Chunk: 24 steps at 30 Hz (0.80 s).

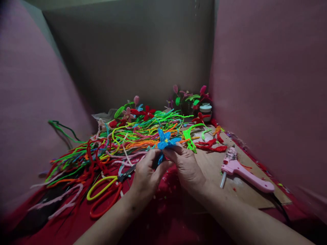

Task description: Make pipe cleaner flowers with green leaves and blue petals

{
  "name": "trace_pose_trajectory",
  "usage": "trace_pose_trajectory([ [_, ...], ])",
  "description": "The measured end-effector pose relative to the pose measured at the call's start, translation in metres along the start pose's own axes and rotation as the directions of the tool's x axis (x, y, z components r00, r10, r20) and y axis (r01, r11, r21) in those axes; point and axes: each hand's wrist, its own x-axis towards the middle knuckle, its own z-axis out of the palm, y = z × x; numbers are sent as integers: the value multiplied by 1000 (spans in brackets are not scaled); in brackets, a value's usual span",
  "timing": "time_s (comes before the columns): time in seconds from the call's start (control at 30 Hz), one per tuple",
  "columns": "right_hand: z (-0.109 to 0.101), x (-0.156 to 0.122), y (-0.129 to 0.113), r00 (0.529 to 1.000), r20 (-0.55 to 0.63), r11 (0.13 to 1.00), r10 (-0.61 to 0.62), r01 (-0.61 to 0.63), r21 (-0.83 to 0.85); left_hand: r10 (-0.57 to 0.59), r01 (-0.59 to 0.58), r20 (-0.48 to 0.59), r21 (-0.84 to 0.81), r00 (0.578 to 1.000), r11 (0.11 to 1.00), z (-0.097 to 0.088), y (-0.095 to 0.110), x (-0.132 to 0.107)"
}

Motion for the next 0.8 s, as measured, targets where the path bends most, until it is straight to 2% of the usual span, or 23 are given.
trace_pose_trajectory([
  [0.03, 1, -1, -1, 1000, -1, 1000, -8, 8, -11, 45, -44, -19, 49, 999, 998, 0, -2, -1],
  [0.1, 3, -1, -4, 1000, 12, 999, 12, -12, -30, 47, -46, -19, 68, 999, 997, 0, -7, -1],
  [0.2, 4, -1, -7, 998, 44, 996, 50, -47, -75, -76, 78, 26, -52, 997, 996, -1, -11, 1],
  [0.27, 3, -1, -9, 996, 75, 992, 38, -28, -122, -144, 149, 46, -145, 988, 978, -1, -11, 2],
  [0.43, -2, 2, -12, 995, 104, 976, -4, 27, -217, -241, 259, 96, -305, 966, 916, -3, -5, 4],
  [0.5, -4, 3, -13, 996, 92, 976, 10, 10, -218, -283, 312, 132, -371, 950, 875, -3, -2, 5],
  [0.67, -8, 4, -16, 983, 112, 987, 147, -139, -78, -334, 397, 216, -529, 918, 750, -3, 5, 5],
  [0.73, -7, 5, -18, 972, 152, 984, 179, -176, -31, -334, 450, 302, -602, 893, 659, -4, 5, 6],
  [0.8, -6, 5, -20, 964, 190, 982, 186, -189, -1, -305, 526, 429, -651, 850, 547, -6, 4, 7],
])
